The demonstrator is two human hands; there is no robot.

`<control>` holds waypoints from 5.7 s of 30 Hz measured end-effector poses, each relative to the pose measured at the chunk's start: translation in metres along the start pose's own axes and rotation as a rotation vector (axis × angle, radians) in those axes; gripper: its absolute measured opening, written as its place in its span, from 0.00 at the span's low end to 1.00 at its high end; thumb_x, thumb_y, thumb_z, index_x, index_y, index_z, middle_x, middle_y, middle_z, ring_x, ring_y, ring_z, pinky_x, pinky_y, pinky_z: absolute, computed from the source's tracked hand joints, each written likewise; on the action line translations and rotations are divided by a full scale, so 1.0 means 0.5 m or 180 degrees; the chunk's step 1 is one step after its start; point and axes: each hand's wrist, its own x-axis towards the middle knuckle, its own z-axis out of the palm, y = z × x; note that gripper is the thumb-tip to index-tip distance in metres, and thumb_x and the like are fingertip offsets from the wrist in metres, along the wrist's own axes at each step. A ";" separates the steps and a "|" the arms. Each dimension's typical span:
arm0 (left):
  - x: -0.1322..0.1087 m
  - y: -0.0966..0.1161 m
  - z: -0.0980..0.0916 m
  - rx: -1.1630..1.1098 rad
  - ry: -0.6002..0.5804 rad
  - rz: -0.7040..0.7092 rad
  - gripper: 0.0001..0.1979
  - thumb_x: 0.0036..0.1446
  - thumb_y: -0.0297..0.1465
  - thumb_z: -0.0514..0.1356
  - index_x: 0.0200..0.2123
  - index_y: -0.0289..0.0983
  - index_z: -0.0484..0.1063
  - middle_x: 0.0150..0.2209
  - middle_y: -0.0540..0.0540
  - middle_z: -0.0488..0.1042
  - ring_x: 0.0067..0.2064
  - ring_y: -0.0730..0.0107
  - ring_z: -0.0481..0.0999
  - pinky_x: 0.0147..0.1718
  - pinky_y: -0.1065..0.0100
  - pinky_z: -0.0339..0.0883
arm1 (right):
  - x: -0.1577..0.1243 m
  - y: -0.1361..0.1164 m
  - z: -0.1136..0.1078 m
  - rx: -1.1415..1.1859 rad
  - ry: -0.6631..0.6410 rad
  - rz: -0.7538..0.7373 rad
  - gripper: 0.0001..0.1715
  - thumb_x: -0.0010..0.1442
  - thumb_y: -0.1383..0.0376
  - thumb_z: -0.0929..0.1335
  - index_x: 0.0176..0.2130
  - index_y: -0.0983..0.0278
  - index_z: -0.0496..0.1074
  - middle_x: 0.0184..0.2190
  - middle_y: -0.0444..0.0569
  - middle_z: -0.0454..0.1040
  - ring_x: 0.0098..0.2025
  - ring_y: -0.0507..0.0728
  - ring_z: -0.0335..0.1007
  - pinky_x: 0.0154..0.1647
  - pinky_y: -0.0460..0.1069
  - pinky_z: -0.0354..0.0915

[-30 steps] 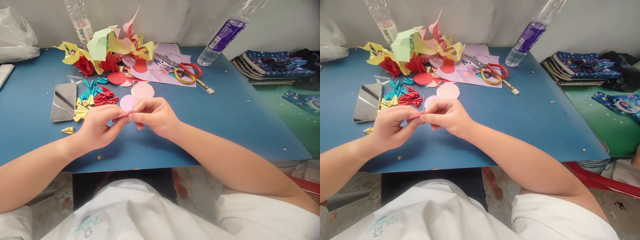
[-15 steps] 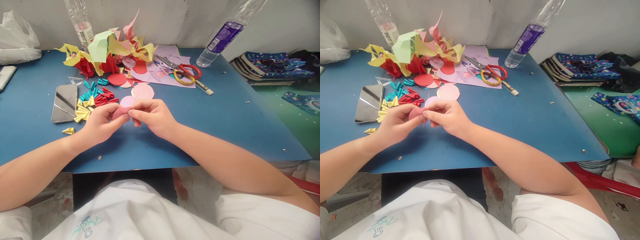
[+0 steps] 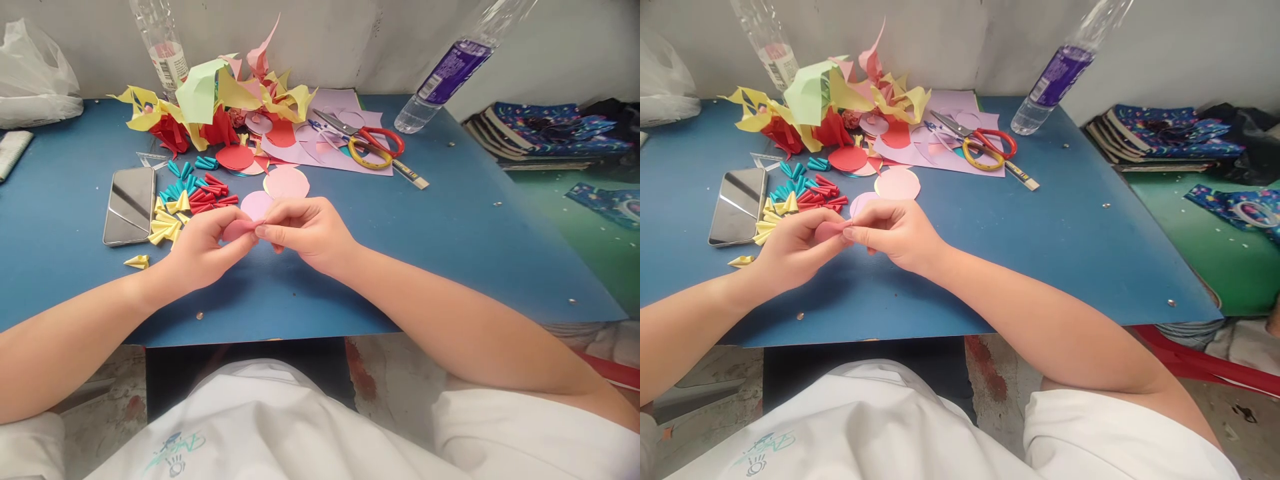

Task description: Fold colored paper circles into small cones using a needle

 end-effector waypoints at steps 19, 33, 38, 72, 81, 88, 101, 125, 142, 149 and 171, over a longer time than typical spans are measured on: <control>-0.007 0.015 -0.008 0.0284 0.0138 0.0742 0.12 0.74 0.39 0.68 0.35 0.44 0.84 0.29 0.45 0.83 0.30 0.62 0.77 0.34 0.58 0.76 | 0.000 -0.006 0.001 0.0249 -0.0093 -0.0024 0.29 0.48 0.50 0.97 0.30 0.61 0.87 0.29 0.44 0.81 0.29 0.54 0.74 0.31 0.53 0.77; -0.005 0.018 0.000 0.0102 -0.0057 0.0374 0.22 0.72 0.39 0.67 0.26 0.45 0.66 0.27 0.49 0.75 0.30 0.65 0.68 0.33 0.58 0.68 | -0.007 -0.003 0.007 0.0081 0.0024 0.0008 0.29 0.52 0.50 0.96 0.28 0.60 0.84 0.26 0.43 0.78 0.28 0.55 0.71 0.29 0.53 0.70; -0.003 0.025 0.000 -0.0117 -0.0087 -0.0047 0.21 0.69 0.40 0.68 0.26 0.44 0.64 0.27 0.50 0.70 0.32 0.65 0.66 0.31 0.59 0.64 | -0.002 0.003 -0.002 -0.0124 -0.0011 -0.0091 0.29 0.53 0.46 0.95 0.32 0.60 0.88 0.30 0.47 0.83 0.33 0.58 0.76 0.34 0.55 0.73; -0.004 0.007 0.011 -0.0356 0.0274 0.0059 0.17 0.69 0.39 0.72 0.29 0.41 0.76 0.30 0.48 0.78 0.35 0.66 0.71 0.36 0.57 0.69 | -0.015 0.016 0.006 -0.1038 0.0255 -0.0963 0.29 0.71 0.37 0.85 0.37 0.56 0.89 0.41 0.53 0.85 0.38 0.60 0.76 0.42 0.59 0.79; -0.006 0.013 0.010 -0.0361 0.0299 0.0047 0.19 0.69 0.38 0.72 0.28 0.42 0.70 0.29 0.50 0.76 0.34 0.67 0.71 0.35 0.58 0.70 | -0.021 0.028 0.009 -0.0975 0.0186 -0.0776 0.26 0.78 0.39 0.80 0.42 0.56 0.87 0.45 0.52 0.81 0.41 0.61 0.79 0.44 0.58 0.78; -0.005 0.006 0.014 -0.0220 0.0430 0.0125 0.21 0.67 0.38 0.71 0.24 0.42 0.70 0.30 0.50 0.79 0.34 0.67 0.75 0.36 0.59 0.73 | -0.017 0.046 0.000 -0.1066 0.0061 -0.1029 0.23 0.83 0.43 0.76 0.47 0.57 0.88 0.46 0.52 0.82 0.46 0.61 0.81 0.46 0.56 0.80; -0.005 0.001 0.019 -0.0272 0.0554 0.0371 0.09 0.66 0.35 0.70 0.31 0.43 0.85 0.32 0.49 0.82 0.33 0.66 0.77 0.35 0.61 0.73 | -0.016 0.050 -0.001 -0.0945 0.0114 -0.1165 0.23 0.81 0.42 0.80 0.45 0.57 0.90 0.46 0.50 0.86 0.40 0.58 0.82 0.40 0.56 0.80; -0.001 0.002 0.014 -0.0587 0.0502 -0.0229 0.14 0.62 0.38 0.73 0.26 0.42 0.77 0.28 0.49 0.72 0.33 0.66 0.68 0.32 0.60 0.64 | -0.006 0.046 0.008 -0.0162 0.0212 -0.0562 0.25 0.63 0.43 0.91 0.40 0.58 0.90 0.40 0.45 0.83 0.31 0.53 0.72 0.33 0.52 0.77; 0.000 -0.007 0.021 -0.0429 0.0428 0.0135 0.11 0.63 0.38 0.77 0.33 0.43 0.81 0.29 0.47 0.80 0.33 0.59 0.76 0.35 0.54 0.76 | -0.010 0.028 -0.004 -0.0421 0.0299 -0.0505 0.26 0.58 0.42 0.93 0.35 0.58 0.92 0.37 0.48 0.86 0.29 0.55 0.76 0.28 0.54 0.79; -0.002 -0.016 0.025 -0.0621 0.0478 0.0377 0.07 0.70 0.35 0.75 0.37 0.43 0.85 0.31 0.50 0.80 0.34 0.63 0.76 0.38 0.57 0.76 | -0.014 0.035 -0.002 -0.0513 0.0532 -0.0780 0.21 0.62 0.46 0.92 0.37 0.56 0.92 0.36 0.48 0.85 0.27 0.54 0.74 0.27 0.55 0.81; -0.009 -0.040 0.050 -0.0841 0.0431 0.0880 0.08 0.66 0.24 0.72 0.35 0.41 0.81 0.33 0.48 0.82 0.35 0.63 0.78 0.38 0.60 0.75 | -0.040 0.036 -0.004 -0.1243 0.0481 -0.1233 0.04 0.73 0.59 0.87 0.42 0.52 0.95 0.36 0.50 0.86 0.29 0.57 0.77 0.29 0.56 0.77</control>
